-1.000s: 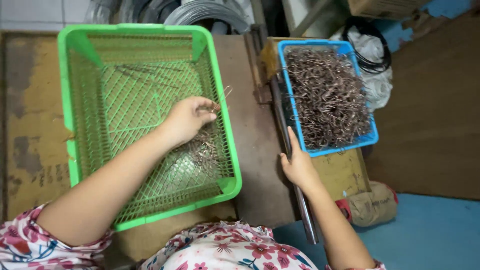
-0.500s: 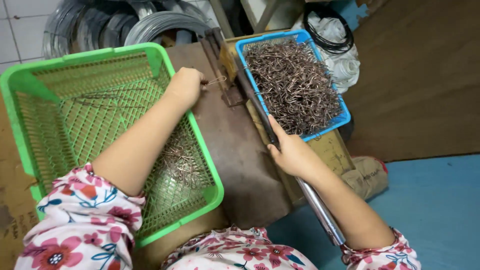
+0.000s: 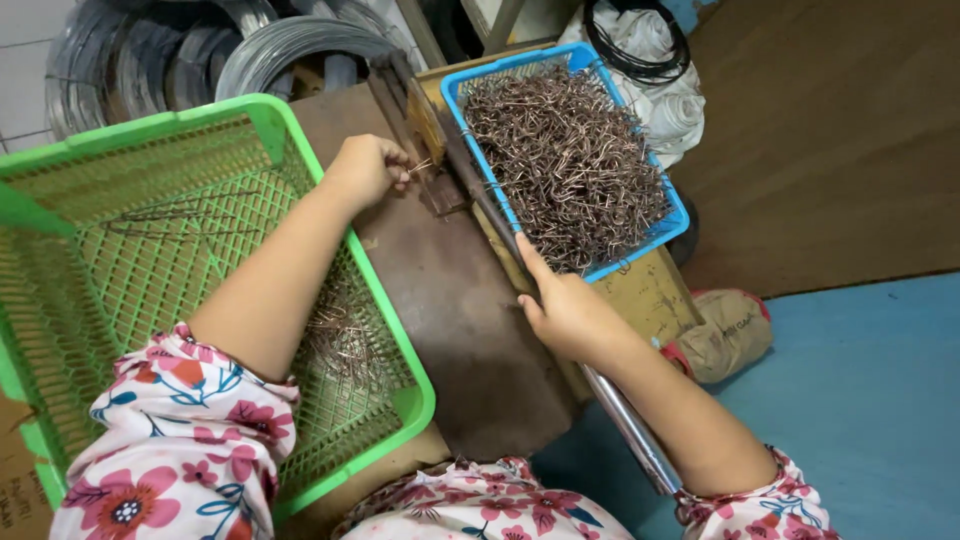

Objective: The person repeatedly picks straight wire pieces from a green basket, places each into a manual bending tool, and pulls a lever to form a hook. The finished hooks are dropped into a blue basket. The cycle continues throughout the clip.

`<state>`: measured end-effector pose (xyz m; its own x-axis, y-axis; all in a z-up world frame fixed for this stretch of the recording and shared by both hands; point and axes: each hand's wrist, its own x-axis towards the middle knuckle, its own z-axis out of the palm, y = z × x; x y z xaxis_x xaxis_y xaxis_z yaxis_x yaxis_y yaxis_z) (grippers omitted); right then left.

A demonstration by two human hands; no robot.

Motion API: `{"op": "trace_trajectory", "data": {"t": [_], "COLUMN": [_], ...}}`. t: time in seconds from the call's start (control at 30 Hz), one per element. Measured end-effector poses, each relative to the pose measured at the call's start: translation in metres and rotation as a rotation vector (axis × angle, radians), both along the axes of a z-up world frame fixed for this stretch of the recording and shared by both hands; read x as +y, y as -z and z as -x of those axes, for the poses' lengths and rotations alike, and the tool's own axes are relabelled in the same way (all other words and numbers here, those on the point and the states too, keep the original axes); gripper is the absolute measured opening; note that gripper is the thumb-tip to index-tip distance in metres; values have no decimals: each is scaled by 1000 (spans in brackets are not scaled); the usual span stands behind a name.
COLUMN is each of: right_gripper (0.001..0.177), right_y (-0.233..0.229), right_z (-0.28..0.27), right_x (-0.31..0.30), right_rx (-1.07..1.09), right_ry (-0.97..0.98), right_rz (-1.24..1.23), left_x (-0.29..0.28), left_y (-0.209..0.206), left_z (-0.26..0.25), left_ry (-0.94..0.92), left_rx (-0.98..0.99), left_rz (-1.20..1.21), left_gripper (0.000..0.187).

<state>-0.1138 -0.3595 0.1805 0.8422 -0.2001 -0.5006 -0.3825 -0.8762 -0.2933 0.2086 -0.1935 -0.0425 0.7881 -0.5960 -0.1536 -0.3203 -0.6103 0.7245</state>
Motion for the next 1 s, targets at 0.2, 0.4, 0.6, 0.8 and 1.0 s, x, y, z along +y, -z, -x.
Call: {"op": "trace_trajectory", "data": {"t": [0.2,0.4,0.6,0.8,1.0], "right_gripper": [88,87,86,85,85], "right_y": [14,24,40,46,41], "right_z": [1,5,6,8,9], "right_x": [-2,2,-1,-3,1], "right_rx": [36,20,-30,-66,-78], "right_ry": [29,57,34,27,38], "right_rz": [-46,-11,-16,-19,-41], "left_x": [-7,-4,-6,-8,-6], "left_y": [-4,-39,-32,-29,-29], "left_z": [-2,11,4,2,4], "left_ry": [-60,-69,-67,-69,-77], "left_rx": [108,156,177,176,195], "left_rz": [111,145,128,146,164], "left_gripper": [16,20,19,17,18]}}
